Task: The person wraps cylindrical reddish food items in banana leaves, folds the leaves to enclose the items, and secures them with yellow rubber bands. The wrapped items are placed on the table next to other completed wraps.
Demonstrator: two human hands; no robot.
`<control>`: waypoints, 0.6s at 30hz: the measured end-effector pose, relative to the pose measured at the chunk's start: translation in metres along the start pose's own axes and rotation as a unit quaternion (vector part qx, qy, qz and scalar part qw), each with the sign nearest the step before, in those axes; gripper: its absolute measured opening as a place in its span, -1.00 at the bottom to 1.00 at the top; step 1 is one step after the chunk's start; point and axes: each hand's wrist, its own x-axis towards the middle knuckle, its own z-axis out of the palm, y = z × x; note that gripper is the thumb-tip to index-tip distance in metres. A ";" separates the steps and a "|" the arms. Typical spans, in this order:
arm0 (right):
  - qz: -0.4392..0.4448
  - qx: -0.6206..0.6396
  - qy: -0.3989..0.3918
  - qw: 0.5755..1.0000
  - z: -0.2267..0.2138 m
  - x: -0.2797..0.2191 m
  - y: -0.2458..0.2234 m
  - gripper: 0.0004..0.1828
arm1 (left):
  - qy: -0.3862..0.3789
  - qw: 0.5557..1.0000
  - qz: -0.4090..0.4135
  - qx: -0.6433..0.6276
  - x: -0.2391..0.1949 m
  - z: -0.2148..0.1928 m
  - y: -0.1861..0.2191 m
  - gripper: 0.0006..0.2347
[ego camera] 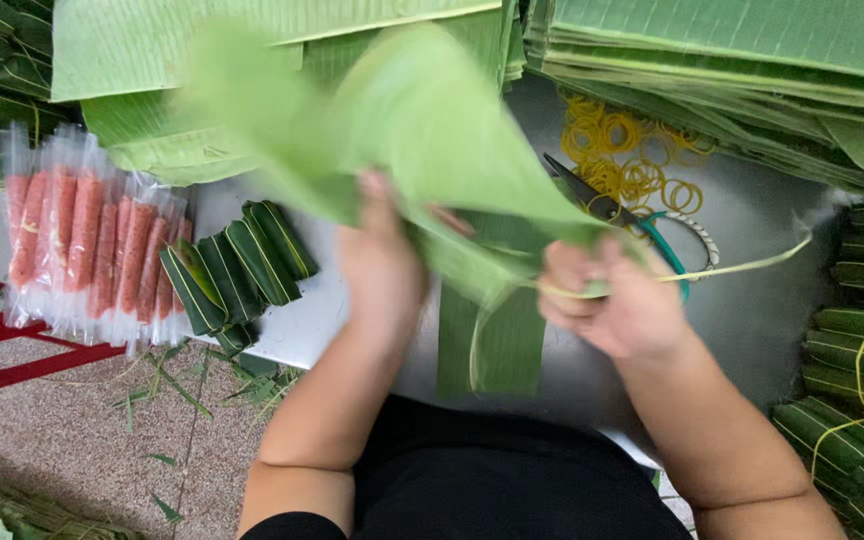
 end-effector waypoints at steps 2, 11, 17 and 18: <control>-0.055 0.018 -0.120 0.991 -0.007 -0.005 0.000 -0.66 | 0.030 0.996 -0.006 -0.087 0.008 -0.009 0.004 -0.66; -0.179 0.105 -0.071 0.976 -0.013 -0.011 -0.035 -0.63 | 0.020 0.986 0.073 -0.151 0.028 -0.017 0.043 -0.69; -0.022 -0.574 0.014 0.818 0.011 0.007 0.021 -0.83 | -0.136 0.968 -0.164 -0.129 -0.032 -0.009 -0.006 -0.68; -0.040 -0.574 -0.002 0.818 0.013 0.007 0.026 -0.81 | -0.145 0.976 -0.157 0.048 -0.039 -0.016 -0.012 -0.75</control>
